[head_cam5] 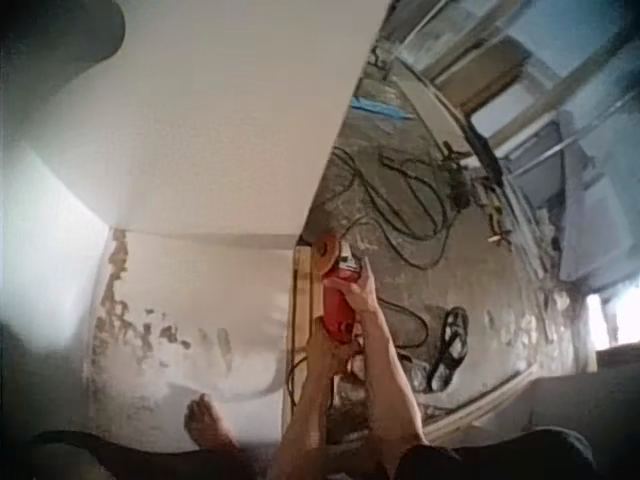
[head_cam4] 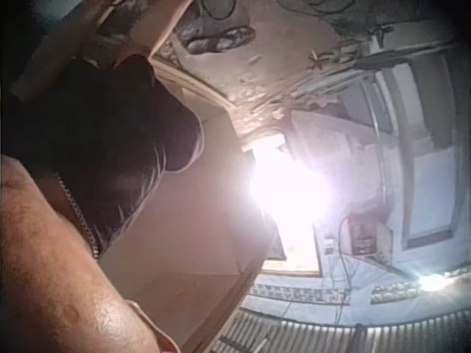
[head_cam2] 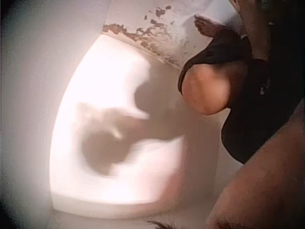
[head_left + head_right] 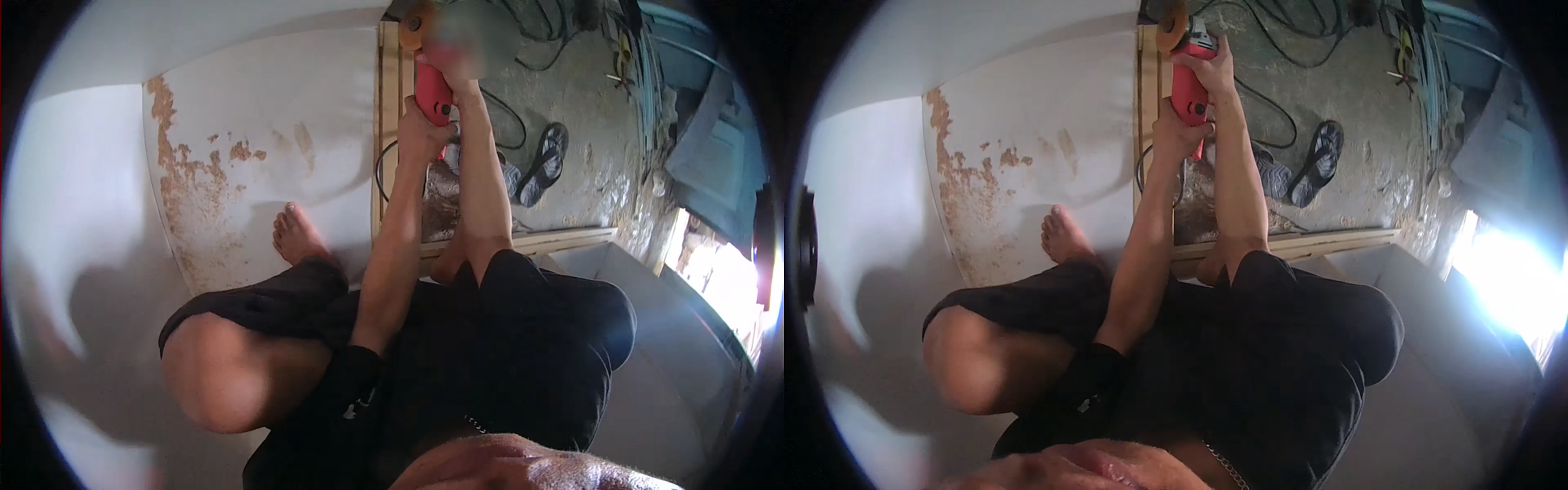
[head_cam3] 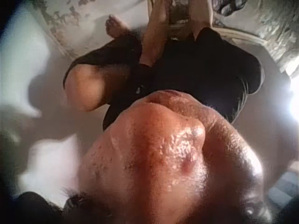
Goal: The person uses an angle grinder to smooth or cut the edges of wooden furniture components within a workshop environment.
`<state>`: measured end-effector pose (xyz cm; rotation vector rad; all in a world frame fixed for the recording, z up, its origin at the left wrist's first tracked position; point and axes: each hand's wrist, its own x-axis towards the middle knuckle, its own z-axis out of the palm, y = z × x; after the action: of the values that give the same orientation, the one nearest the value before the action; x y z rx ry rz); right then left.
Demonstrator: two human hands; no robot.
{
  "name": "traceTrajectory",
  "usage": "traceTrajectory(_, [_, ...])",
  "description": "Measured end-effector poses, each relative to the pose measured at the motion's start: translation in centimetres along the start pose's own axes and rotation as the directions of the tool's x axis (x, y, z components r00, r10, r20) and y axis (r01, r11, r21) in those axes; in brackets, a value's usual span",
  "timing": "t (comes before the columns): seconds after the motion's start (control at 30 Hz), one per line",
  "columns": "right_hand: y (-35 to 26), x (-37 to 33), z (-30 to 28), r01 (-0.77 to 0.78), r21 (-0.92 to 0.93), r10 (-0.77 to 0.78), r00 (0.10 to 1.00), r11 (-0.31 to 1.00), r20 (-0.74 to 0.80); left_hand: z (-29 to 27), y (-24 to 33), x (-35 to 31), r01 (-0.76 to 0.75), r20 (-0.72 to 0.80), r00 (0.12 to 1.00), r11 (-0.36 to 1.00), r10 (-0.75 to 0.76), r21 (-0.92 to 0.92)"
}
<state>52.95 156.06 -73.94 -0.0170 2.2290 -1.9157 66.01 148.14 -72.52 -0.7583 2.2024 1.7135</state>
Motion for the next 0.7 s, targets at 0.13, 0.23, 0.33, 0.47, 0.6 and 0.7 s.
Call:
traceTrajectory(0.13, [0.9, 0.2, 0.8, 0.004, -0.024, -0.004, 1.0, 1.0, 0.009, -0.2, -0.5, 0.0, 0.017, -0.043, 0.999, 1.0, -0.016, 0.016])
traceTrajectory(0.23, [1.3, 0.5, 0.7, 0.04, -0.019, -0.04, 0.999, 0.999, 0.022, -0.1, -0.6, 0.2, 0.012, -0.04, 0.999, 1.0, -0.013, -0.018])
traceTrajectory(0.33, [1.0, 0.5, 1.9, 0.043, -0.01, -0.043, 0.999, 0.999, 0.032, -0.5, -1.5, 0.7, -0.025, -0.071, 0.997, 1.0, 0.025, 0.01])
traceTrajectory(0.47, [1.7, 1.2, 1.4, 0.058, -0.065, -0.056, 0.998, 0.996, 0.038, -0.3, -1.0, 0.9, 0.037, -0.063, 0.997, 0.998, -0.033, 0.049])
traceTrajectory(0.6, [2.1, 1.7, 1.1, 0.047, -0.031, -0.046, 0.998, 0.998, 0.034, -0.4, -0.8, 1.1, 0.038, -0.036, 0.999, 0.996, -0.035, 0.078])
traceTrajectory(0.7, [1.7, 1.4, 2.2, 0.004, -0.041, -0.003, 1.0, 0.999, 0.03, -0.9, -1.4, 1.3, 0.044, -0.05, 0.998, 0.997, -0.04, 0.067])
